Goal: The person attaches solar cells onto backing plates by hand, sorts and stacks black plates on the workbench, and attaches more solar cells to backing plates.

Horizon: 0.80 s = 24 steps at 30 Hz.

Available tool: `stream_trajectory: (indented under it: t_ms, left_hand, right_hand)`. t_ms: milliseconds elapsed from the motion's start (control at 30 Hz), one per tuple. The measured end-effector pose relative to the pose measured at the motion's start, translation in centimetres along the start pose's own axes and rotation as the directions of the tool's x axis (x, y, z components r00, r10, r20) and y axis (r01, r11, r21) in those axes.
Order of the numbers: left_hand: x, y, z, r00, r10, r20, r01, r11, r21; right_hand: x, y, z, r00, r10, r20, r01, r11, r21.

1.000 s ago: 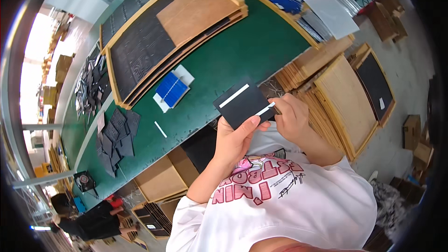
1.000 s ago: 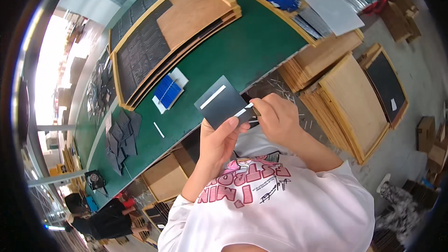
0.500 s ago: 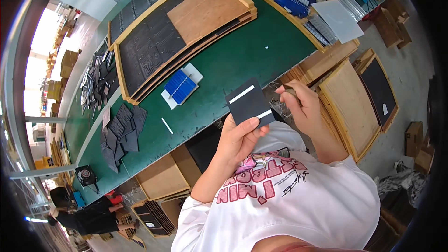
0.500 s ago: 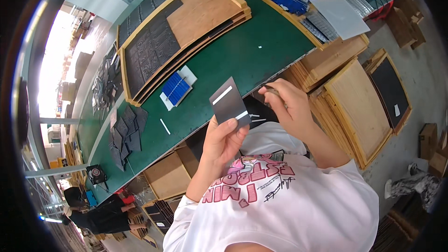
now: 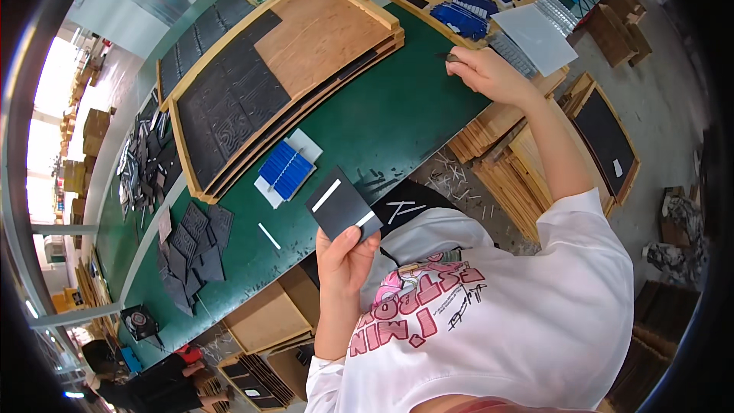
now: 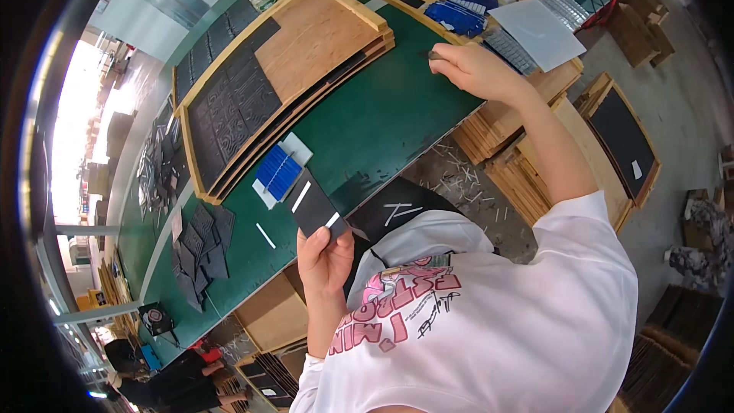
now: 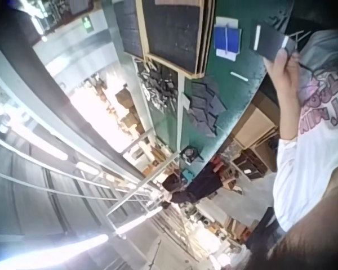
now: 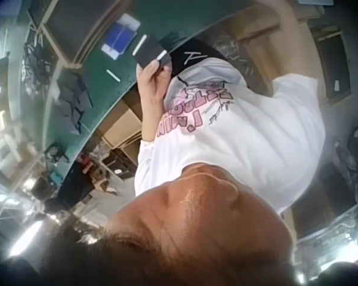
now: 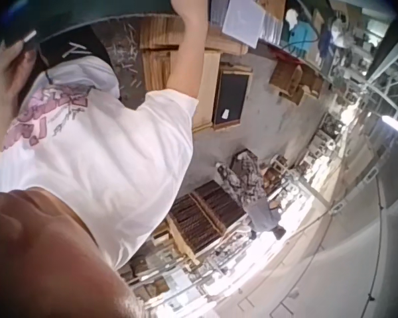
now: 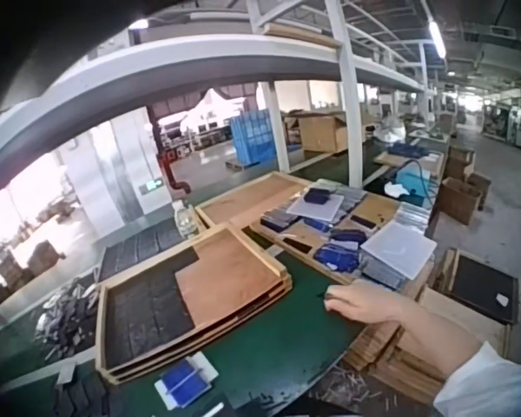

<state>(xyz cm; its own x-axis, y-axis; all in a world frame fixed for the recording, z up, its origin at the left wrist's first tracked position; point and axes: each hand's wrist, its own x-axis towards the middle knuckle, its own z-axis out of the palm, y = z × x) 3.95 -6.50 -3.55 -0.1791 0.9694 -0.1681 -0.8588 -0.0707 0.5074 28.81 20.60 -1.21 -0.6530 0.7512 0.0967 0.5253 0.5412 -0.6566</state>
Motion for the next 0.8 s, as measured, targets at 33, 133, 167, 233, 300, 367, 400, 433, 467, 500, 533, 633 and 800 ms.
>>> stream_trajectory:
  t_ms: [33, 133, 167, 233, 300, 367, 400, 433, 467, 500, 533, 633, 800]
  left_hand:
    - [0.3, 0.0, 0.0, 1.000, 0.011, 0.014, -0.011, 1.000, -0.007]
    - [1.1, -0.4, 0.5, 0.994, -0.065, 0.085, 0.061, 0.997, 0.056]
    - [1.1, -0.6, 0.9, 0.991, -0.089, 0.097, 0.078, 0.990, 0.113]
    - [0.9, -0.9, 0.2, 0.999, -0.029, -0.034, 0.035, 0.978, 0.204]
    - [0.8, -0.4, -0.3, 0.998, -0.062, 0.001, 0.060, 0.964, 0.260]
    - [1.1, -0.7, -1.7, 0.994, -0.069, -0.080, 0.084, 0.975, 0.205]
    - [1.2, -1.0, -0.6, 0.995, -0.066, -0.069, 0.080, 0.971, 0.225]
    - [1.4, -1.1, -0.2, 0.994, -0.104, -0.036, 0.110, 0.964, 0.242]
    - [1.9, -1.2, -0.1, 0.989, -0.147, 0.002, 0.142, 0.955, 0.259]
    - [2.2, -1.3, 0.1, 0.983, -0.181, 0.031, 0.165, 0.947, 0.276]
    - [2.6, -1.5, 0.3, 0.975, -0.207, 0.086, 0.174, 0.940, 0.294]
    - [2.9, -1.8, 1.2, 0.937, -0.279, 0.212, 0.218, 0.938, 0.269]
    - [3.6, -2.7, 4.0, 0.903, -0.387, 0.188, 0.309, 0.888, 0.341]
  right_hand:
    - [-0.2, 0.0, -0.5, 0.998, 0.064, 0.025, -0.065, 0.996, 0.056]
    - [-1.7, 1.5, 0.9, 0.995, -0.104, -0.006, 0.104, 0.981, 0.162]
    - [-2.1, 1.8, 1.4, 0.986, -0.159, -0.041, 0.160, 0.986, 0.042]
    - [-3.0, 2.1, 3.4, 0.976, -0.209, -0.058, 0.204, 0.975, -0.085]
    - [-3.5, 1.5, 5.6, 0.956, -0.272, -0.109, 0.274, 0.962, -0.001]
    - [-3.8, -1.5, 6.5, 0.955, -0.281, -0.091, 0.295, 0.916, 0.271]
    - [-4.5, -4.0, 6.4, 0.964, -0.248, -0.093, 0.264, 0.875, 0.405]
    - [-5.0, -5.4, 7.0, 0.952, -0.273, -0.137, 0.305, 0.822, 0.481]
    - [-5.5, -6.6, 6.6, 0.948, -0.293, -0.125, 0.318, 0.839, 0.441]
    - [-6.1, -7.4, 6.4, 0.941, -0.265, -0.212, 0.331, 0.856, 0.398]
    - [-6.5, -8.0, 6.4, 0.924, -0.244, -0.293, 0.342, 0.869, 0.356]
    - [-7.7, -9.9, 4.5, 0.945, -0.154, -0.289, 0.247, 0.915, 0.320]
    - [-5.9, -9.0, 5.8, 0.879, -0.377, -0.292, 0.335, 0.924, -0.184]
